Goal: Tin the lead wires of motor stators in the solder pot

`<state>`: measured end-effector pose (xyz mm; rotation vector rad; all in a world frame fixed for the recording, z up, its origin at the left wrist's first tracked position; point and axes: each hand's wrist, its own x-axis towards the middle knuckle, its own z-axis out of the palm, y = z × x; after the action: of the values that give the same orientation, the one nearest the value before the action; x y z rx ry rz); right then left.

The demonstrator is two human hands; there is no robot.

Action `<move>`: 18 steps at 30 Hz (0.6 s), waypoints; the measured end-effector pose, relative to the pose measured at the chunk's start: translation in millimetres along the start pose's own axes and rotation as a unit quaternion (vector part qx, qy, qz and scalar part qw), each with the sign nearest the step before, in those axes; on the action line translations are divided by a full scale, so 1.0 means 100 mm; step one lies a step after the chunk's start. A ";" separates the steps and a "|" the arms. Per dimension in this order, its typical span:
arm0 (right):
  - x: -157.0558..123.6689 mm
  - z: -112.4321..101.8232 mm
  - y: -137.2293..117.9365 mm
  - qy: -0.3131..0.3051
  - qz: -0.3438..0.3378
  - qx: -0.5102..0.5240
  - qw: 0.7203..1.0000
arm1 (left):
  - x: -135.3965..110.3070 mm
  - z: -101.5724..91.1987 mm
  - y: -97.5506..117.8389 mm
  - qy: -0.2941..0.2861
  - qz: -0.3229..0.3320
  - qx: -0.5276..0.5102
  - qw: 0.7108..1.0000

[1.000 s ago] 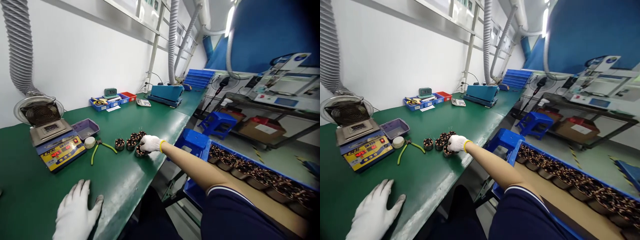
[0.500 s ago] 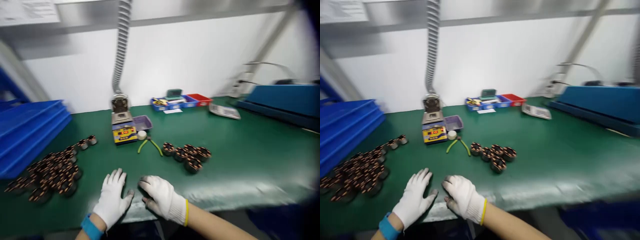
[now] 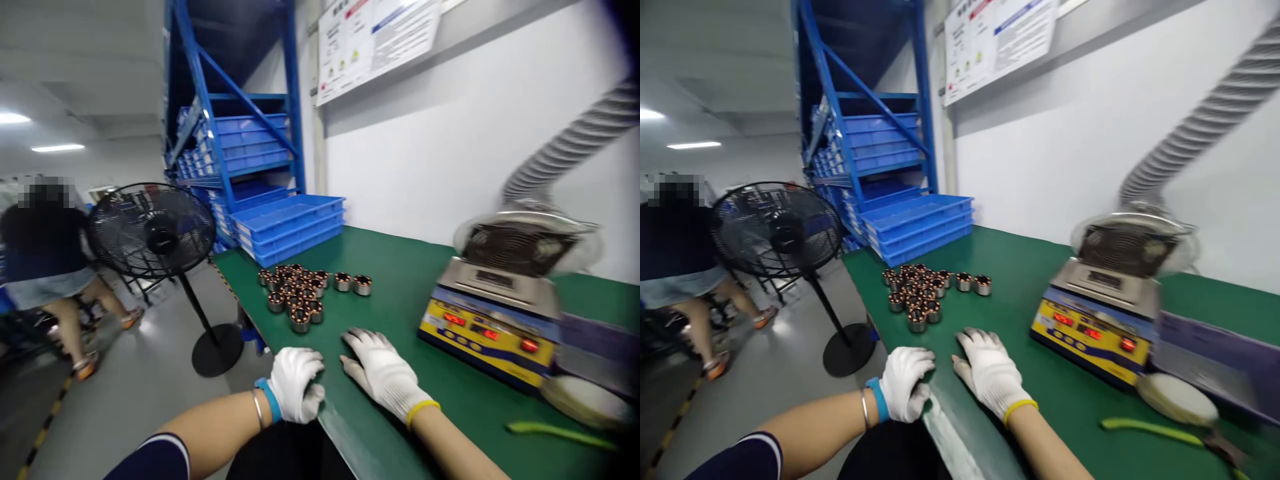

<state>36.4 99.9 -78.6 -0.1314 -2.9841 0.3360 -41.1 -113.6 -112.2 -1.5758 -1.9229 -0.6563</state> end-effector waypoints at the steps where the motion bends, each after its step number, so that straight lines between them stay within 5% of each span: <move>1: 0.11 0.01 0.00 0.001 -0.001 -0.006 1.000 | 0.00 0.02 0.00 0.004 -0.001 0.007 1.000; 6: 0.40 0.06 -0.01 0.013 0.008 -0.019 1.000 | -0.04 0.07 -0.01 -0.010 0.000 0.022 1.000; 13: 0.33 0.19 0.11 0.045 -0.023 -0.022 0.998 | -0.08 0.32 -0.07 -0.056 -0.002 0.034 0.998; 18: 0.27 0.57 0.50 0.095 -0.051 0.001 0.994 | -0.05 0.51 -0.01 -0.173 0.094 0.139 0.971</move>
<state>4.8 139.4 -141.8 -0.0092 -2.7904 0.2978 -47.0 -82.5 -152.9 -1.7424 -1.9677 -0.0280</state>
